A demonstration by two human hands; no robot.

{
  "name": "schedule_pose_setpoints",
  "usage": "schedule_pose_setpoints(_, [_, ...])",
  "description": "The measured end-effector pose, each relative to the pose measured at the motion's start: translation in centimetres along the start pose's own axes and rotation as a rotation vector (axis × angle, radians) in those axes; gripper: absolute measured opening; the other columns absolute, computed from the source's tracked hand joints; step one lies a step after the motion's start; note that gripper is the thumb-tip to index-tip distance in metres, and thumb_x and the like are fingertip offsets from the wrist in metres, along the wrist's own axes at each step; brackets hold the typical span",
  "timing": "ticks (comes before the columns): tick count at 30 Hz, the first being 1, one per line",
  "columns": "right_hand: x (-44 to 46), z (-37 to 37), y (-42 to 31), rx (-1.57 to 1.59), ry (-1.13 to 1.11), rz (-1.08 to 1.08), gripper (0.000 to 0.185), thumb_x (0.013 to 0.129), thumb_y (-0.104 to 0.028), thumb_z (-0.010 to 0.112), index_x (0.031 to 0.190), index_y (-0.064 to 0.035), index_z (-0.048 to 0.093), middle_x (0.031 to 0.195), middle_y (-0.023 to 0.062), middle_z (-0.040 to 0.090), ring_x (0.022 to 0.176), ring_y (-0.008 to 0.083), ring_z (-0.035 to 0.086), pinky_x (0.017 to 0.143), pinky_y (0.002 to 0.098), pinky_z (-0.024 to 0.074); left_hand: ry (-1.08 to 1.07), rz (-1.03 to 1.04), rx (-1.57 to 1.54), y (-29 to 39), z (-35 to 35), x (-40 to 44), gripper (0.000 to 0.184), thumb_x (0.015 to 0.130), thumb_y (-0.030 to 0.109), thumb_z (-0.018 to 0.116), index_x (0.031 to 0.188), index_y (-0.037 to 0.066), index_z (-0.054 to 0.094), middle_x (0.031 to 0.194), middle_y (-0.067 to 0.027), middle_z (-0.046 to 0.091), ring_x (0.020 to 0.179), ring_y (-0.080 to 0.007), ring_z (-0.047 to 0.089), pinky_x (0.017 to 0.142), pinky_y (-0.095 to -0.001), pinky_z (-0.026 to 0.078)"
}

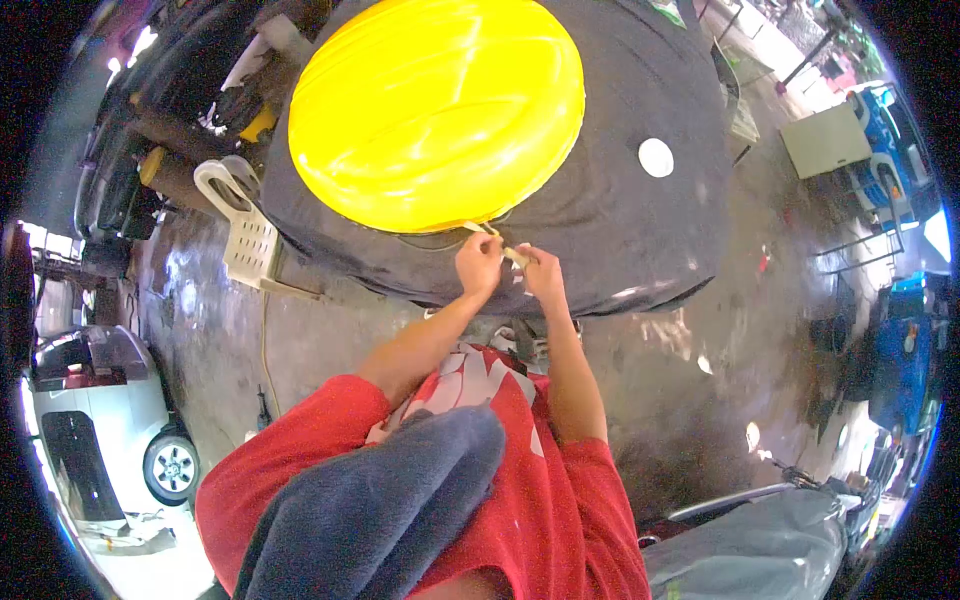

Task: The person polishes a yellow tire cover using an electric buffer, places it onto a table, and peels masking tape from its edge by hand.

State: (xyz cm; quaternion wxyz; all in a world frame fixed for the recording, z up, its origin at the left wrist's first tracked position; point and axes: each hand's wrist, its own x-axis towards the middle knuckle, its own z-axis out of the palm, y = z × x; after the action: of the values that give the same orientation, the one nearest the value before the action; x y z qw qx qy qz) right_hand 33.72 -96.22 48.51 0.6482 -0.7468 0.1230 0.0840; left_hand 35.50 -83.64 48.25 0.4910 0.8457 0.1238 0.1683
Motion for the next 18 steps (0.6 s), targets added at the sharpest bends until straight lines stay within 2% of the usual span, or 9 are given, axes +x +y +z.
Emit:
schedule_pose_setpoints(3, [1.8, 0.6, -0.1, 0.232, -0.033, 0.137, 0.034, 0.089, -0.033, 0.058, 0.095, -0.0009, 0.068, 0.075, 0.0025, 0.063, 0.06, 0.0083, 0.056, 0.05, 0.024, 0.0417, -0.132, 0.06, -0.021, 1.8, -0.6, -1.3, 0.018, 0.079, 0.021, 0.065, 0.082, 0.003, 0.065, 0.078, -0.0161, 0.065, 0.071, -0.0314, 0.064, 0.064, -0.0374, 0.048])
schedule_pose_setpoints(5, [1.2, -0.3, -2.3, 0.268, -0.058, 0.224, 0.034, 0.089, -0.033, 0.058, 0.094, -0.0013, 0.069, 0.074, 0.0022, 0.063, 0.06, 0.0082, 0.055, 0.05, 0.0242, 0.042, -0.193, 0.091, -0.015, 2.6, -0.7, -2.6, 0.018, 0.079, 0.021, 0.064, 0.082, 0.003, 0.065, 0.078, -0.0161, 0.065, 0.071, -0.0322, 0.064, 0.064, -0.0375, 0.048])
schedule_pose_setpoints(6, [1.2, -0.6, -2.8, 0.302, -0.079, 0.309, 0.033, 0.09, -0.032, 0.058, 0.093, -0.0016, 0.069, 0.073, 0.0019, 0.063, 0.061, 0.0081, 0.055, 0.051, 0.0244, 0.0422, -0.252, 0.214, 0.062, 3.0, -0.5, -3.4, 0.018, 0.08, 0.02, 0.064, 0.084, 0.003, 0.065, 0.078, -0.0167, 0.064, 0.071, -0.0325, 0.063, 0.064, -0.0371, 0.048])
schedule_pose_setpoints(8, [1.3, -1.4, -1.2, 0.41, -0.093, 0.274, 0.032, 0.088, -0.03, 0.06, 0.091, 0.0004, 0.069, 0.07, 0.0018, 0.062, 0.061, 0.0087, 0.055, 0.051, 0.0251, 0.0426, -0.317, 0.343, 0.147, 3.0, 0.2, -4.2, 0.018, 0.08, 0.019, 0.063, 0.087, 0.003, 0.065, 0.079, -0.0172, 0.064, 0.07, -0.0329, 0.063, 0.063, -0.0368, 0.048])
schedule_pose_setpoints(10, [0.9, -2.8, -0.2, 0.1, 0.093, 0.089, 0.028, 0.085, -0.025, 0.062, 0.089, 0.0016, 0.069, 0.074, 0.0028, 0.064, 0.066, 0.0097, 0.055, 0.058, 0.0273, 0.0441, -0.383, 0.173, -0.074, 2.6, 1.2, -4.7, 0.017, 0.083, 0.016, 0.06, 0.091, 0.003, 0.065, 0.081, -0.0144, 0.066, 0.068, -0.0263, 0.064, 0.061, -0.0342, 0.048])
schedule_pose_setpoints(11, [0.8, -3.4, 0.8, 0.027, 0.146, 0.068, 0.025, 0.085, -0.021, 0.061, 0.091, 0.0022, 0.069, 0.075, 0.0041, 0.064, 0.066, 0.0104, 0.056, 0.058, 0.028, 0.0448, -0.562, -0.248, -0.303, 3.6, 0.5, -4.4, 0.017, 0.086, 0.013, 0.058, 0.096, 0.002, 0.065, 0.083, -0.0116, 0.068, 0.068, -0.0182, 0.065, 0.058, -0.0307, 0.047])
schedule_pose_setpoints(12, [0.7, -3.6, 1.9, 0.037, 0.159, 0.07, 0.025, 0.085, -0.021, 0.061, 0.091, 0.0022, 0.069, 0.075, 0.0041, 0.064, 0.066, 0.0104, 0.056, 0.058, 0.028, 0.0448, -0.59, -0.36, -0.469, 2.7, 0.7, -4.0, 0.017, 0.087, 0.009, 0.059, 0.101, -0.001, 0.058, 0.083, -0.0121, 0.068, 0.067, -0.0152, 0.064, 0.053, -0.0277, 0.047])
schedule_pose_setpoints(15, [-1.6, -3.6, 3.7, 0.152, 0.258, -0.019, 0.024, 0.082, -0.008, 0.059, 0.104, 0.0015, 0.066, 0.078, 0.0063, 0.066, 0.068, 0.0116, 0.057, 0.062, 0.0295, 0.0468, -0.456, -0.594, -0.542, 1.6, -0.4, -2.5, 0.03, 0.083, 0.006, 0.064, 0.102, -0.003, 0.042, 0.078, -0.0157, 0.066, 0.058, -0.0164, 0.06, 0.048, -0.0268, 0.047])
schedule_pose_setpoints(18, [-3.0, -3.6, 4.3, 0.002, 0.233, -0.06, 0.03, 0.08, -0.006, 0.06, 0.109, 0.001, 0.063, 0.084, 0.0094, 0.067, 0.072, 0.0144, 0.06, 0.065, 0.0302, 0.0481, -0.528, -0.656, -0.517, -2.3, -0.9, -0.6, 0.023, 0.084, 0.017, 0.066, 0.094, -0.001, 0.056, 0.081, -0.0106, 0.066, 0.062, -0.0159, 0.063, 0.052, -0.0255, 0.05])
